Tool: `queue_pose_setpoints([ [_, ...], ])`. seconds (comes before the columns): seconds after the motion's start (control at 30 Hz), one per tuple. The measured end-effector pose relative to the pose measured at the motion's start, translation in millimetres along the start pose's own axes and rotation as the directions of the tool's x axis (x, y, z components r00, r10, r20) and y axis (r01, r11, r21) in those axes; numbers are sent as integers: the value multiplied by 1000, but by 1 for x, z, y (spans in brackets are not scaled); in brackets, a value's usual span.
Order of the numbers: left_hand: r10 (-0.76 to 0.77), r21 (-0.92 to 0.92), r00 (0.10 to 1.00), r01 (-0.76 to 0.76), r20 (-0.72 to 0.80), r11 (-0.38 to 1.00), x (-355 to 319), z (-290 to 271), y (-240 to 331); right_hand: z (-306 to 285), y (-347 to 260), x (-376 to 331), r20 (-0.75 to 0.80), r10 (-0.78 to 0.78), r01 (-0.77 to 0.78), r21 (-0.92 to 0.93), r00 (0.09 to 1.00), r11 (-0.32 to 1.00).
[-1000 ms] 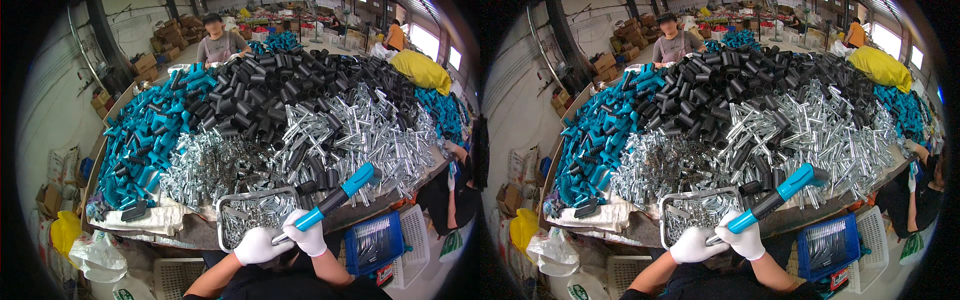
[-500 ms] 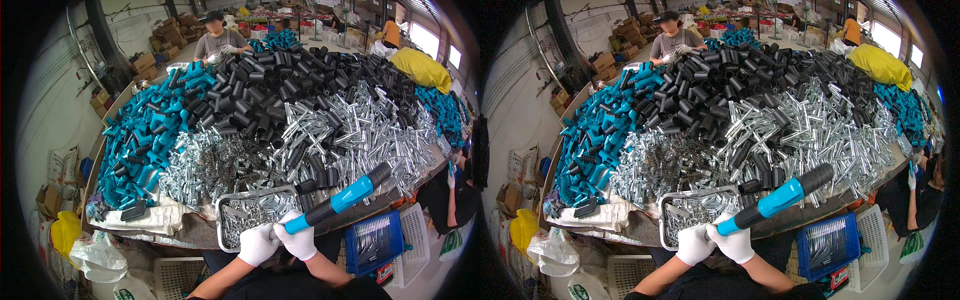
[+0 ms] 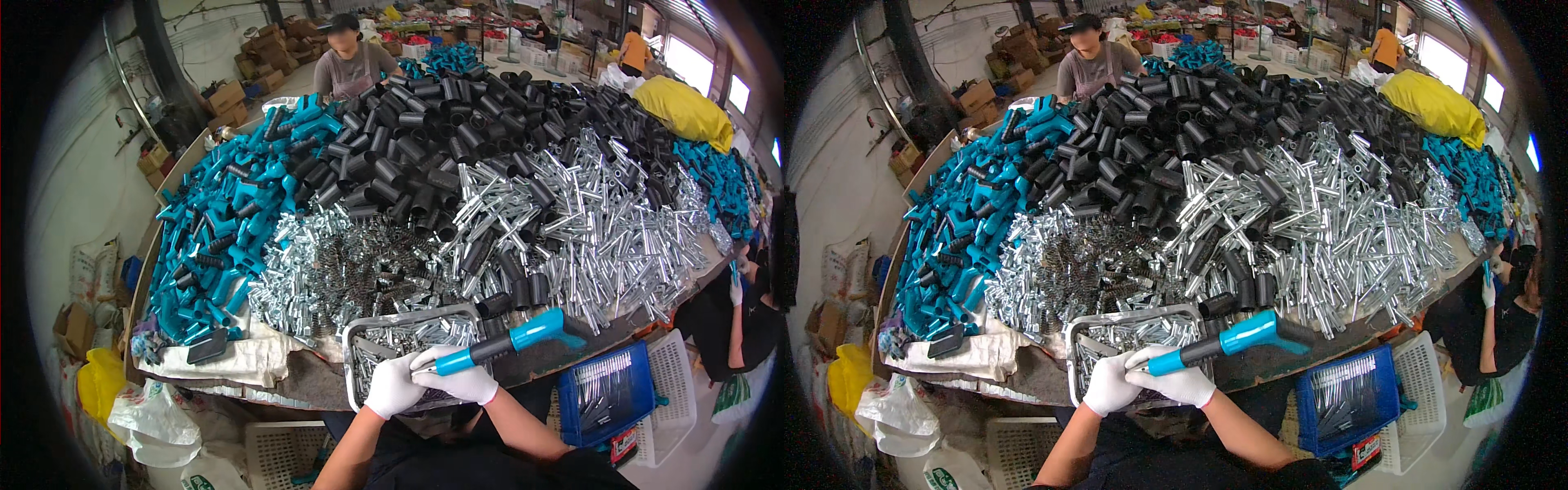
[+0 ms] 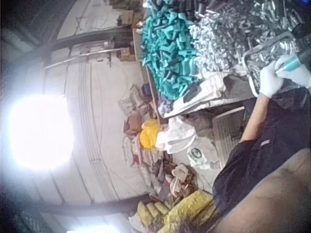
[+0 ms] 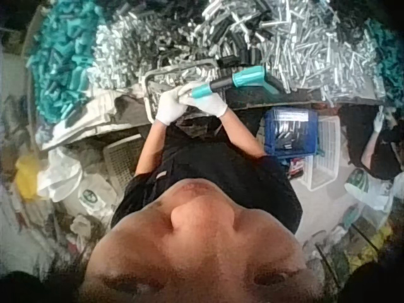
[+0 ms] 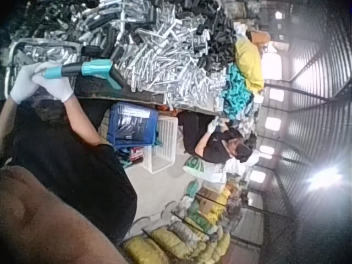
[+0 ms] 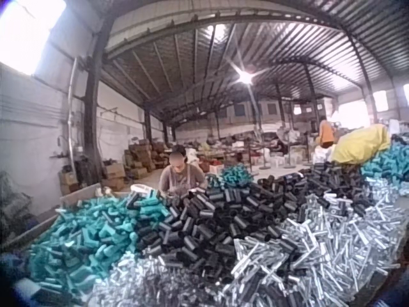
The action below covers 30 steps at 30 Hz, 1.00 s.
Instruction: Assembling metal tubes and plastic handles to create a tool or component.
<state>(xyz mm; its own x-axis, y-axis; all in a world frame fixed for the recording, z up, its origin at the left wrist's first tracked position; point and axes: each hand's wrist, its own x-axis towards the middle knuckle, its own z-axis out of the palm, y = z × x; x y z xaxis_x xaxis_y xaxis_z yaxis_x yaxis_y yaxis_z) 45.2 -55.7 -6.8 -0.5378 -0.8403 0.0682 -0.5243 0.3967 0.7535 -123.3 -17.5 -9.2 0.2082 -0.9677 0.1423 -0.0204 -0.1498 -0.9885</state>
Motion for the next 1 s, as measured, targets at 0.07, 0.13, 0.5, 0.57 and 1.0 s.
queue_pose_setpoints([
  [0.07, -21, -15, 999, 21, -45, 1000, 3, 2, 2, -2, 5, 2, 4, 118, -117, 115, 993, 986],
  [0.13, -31, -1, 998, 31, -47, 1000, 3, 3, 4, -3, 3, 1, -5, 135, -133, 139, 991, 981],
  [0.5, -54, 33, 998, 55, -30, 998, 2, 3, 4, -4, 4, 1, 19, 124, -126, 136, 992, 983],
  [0.57, -47, 27, 998, 48, -36, 998, 2, 3, 2, -4, 6, 1, 21, 122, -124, 135, 992, 983],
  [1.0, -29, 13, 998, 30, -49, 999, 1, 2, 2, -4, 2, 2, 27, 103, -105, 110, 994, 988],
])
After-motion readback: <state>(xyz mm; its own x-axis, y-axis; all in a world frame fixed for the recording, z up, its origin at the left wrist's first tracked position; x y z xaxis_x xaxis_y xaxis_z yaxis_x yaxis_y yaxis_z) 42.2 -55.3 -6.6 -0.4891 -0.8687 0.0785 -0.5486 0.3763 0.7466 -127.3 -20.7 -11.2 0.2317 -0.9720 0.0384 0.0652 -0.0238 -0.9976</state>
